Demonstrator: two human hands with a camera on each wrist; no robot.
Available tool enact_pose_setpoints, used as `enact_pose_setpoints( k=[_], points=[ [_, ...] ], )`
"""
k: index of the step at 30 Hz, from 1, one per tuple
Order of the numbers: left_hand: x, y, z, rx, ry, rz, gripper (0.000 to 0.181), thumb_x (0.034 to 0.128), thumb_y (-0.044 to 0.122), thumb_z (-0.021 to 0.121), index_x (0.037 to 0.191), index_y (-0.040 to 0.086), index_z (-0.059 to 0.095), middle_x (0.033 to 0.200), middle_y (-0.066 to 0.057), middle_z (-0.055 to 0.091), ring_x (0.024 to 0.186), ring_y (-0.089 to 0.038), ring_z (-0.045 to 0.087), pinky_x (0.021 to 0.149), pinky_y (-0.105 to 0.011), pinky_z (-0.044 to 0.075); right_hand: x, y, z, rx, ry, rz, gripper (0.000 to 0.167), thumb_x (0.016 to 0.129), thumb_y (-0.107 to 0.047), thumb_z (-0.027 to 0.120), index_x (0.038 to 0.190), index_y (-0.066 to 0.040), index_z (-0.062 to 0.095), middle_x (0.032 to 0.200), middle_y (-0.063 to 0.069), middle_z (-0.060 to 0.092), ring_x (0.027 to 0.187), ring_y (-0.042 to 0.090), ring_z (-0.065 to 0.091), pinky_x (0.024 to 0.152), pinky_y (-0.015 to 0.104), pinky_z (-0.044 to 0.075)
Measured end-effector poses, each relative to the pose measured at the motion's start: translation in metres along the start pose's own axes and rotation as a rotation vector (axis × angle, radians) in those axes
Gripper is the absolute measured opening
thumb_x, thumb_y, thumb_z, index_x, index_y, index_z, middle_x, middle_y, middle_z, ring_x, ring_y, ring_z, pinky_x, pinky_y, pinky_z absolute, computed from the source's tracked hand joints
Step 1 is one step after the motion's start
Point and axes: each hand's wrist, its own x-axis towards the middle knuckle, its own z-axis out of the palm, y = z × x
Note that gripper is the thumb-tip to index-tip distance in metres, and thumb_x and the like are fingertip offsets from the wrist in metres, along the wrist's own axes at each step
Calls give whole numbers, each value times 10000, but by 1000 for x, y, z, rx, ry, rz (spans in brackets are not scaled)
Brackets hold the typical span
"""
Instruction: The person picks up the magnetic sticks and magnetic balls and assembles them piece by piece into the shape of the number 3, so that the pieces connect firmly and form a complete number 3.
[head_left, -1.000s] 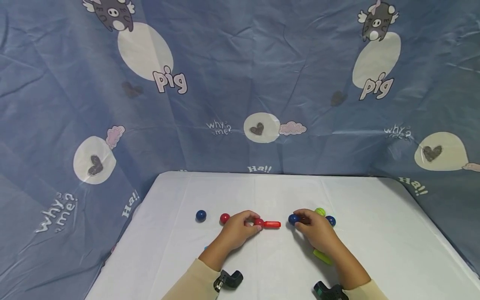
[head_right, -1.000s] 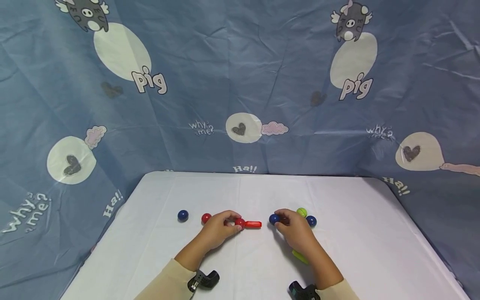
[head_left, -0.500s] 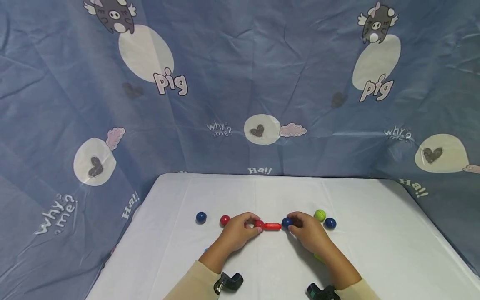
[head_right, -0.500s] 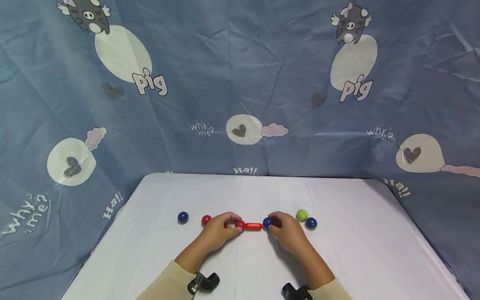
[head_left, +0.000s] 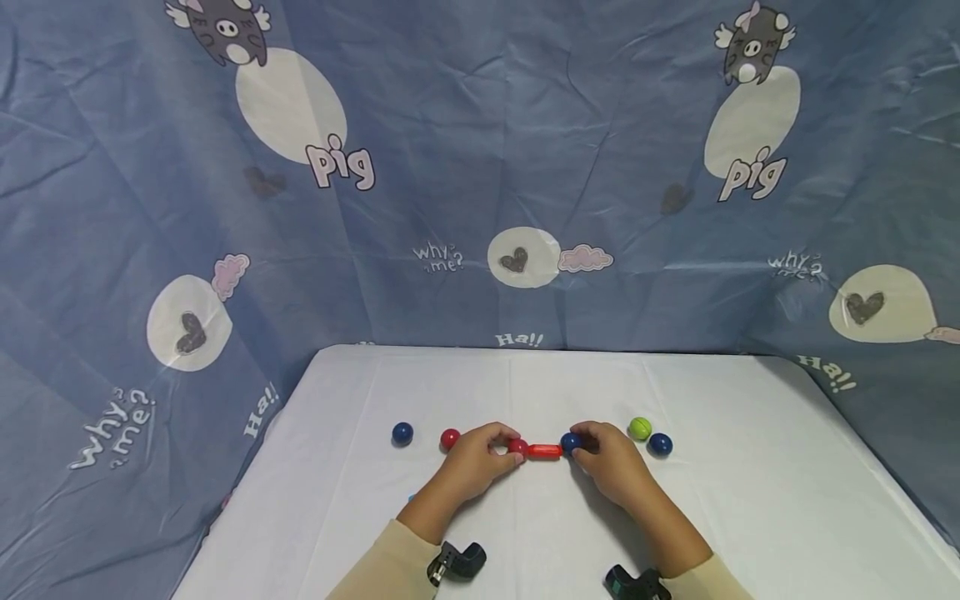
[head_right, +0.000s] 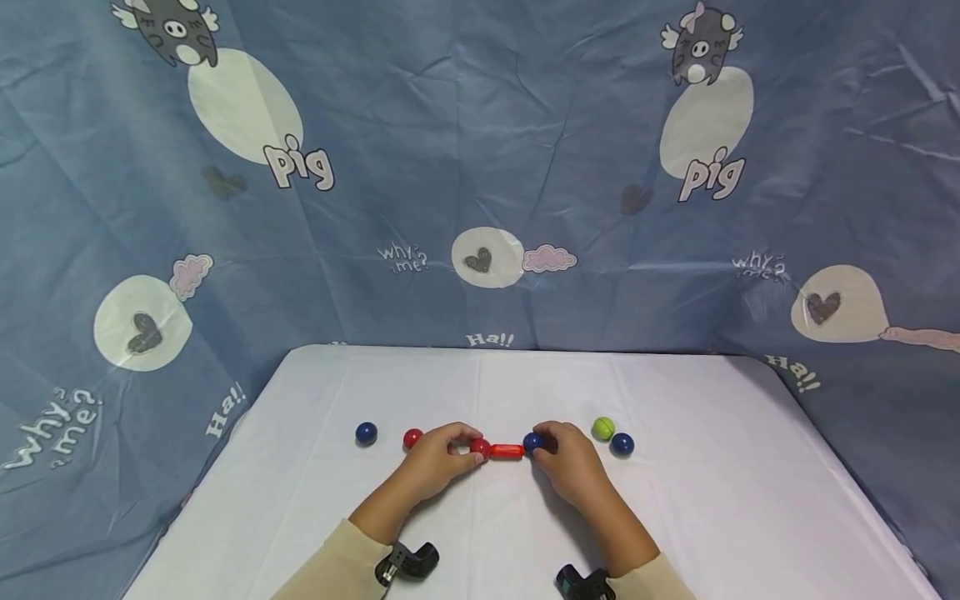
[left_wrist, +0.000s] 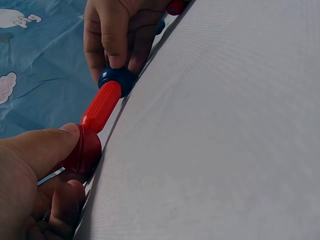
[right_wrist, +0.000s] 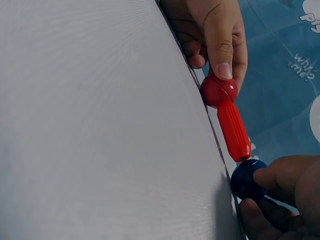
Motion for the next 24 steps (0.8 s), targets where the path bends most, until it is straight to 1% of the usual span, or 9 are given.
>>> enact_pose_setpoints(
  k=[8,16,24],
  points=[
    [-1,0,0,-1,7,8,276,891,331,844,1145,311,738,1035,143,691,801,-111,566,690,-263,480,-3,5,0,40,5,-2,328,907,-109,788,1228,-102,719,1179,54,710,1108,210,693,1022,485,535],
    [-1,0,-1,-7,3,9,273,897,329,838,1151,313,739,1003,142,676,791,-114,566,681,-265,477,-4,6,-1,60,-2,-14,322,908,-109,791,1222,-99,721,1182,57,705,1095,199,698,1012,469,545],
    [-1,-1,0,-11,1,4,273,894,331,841,1147,323,739,1021,146,680,792,-114,569,681,-266,482,-6,8,-1,97,12,-14,326,919,-133,773,1239,-106,715,1167,43,725,1096,196,687,1001,468,548]
  ],
)
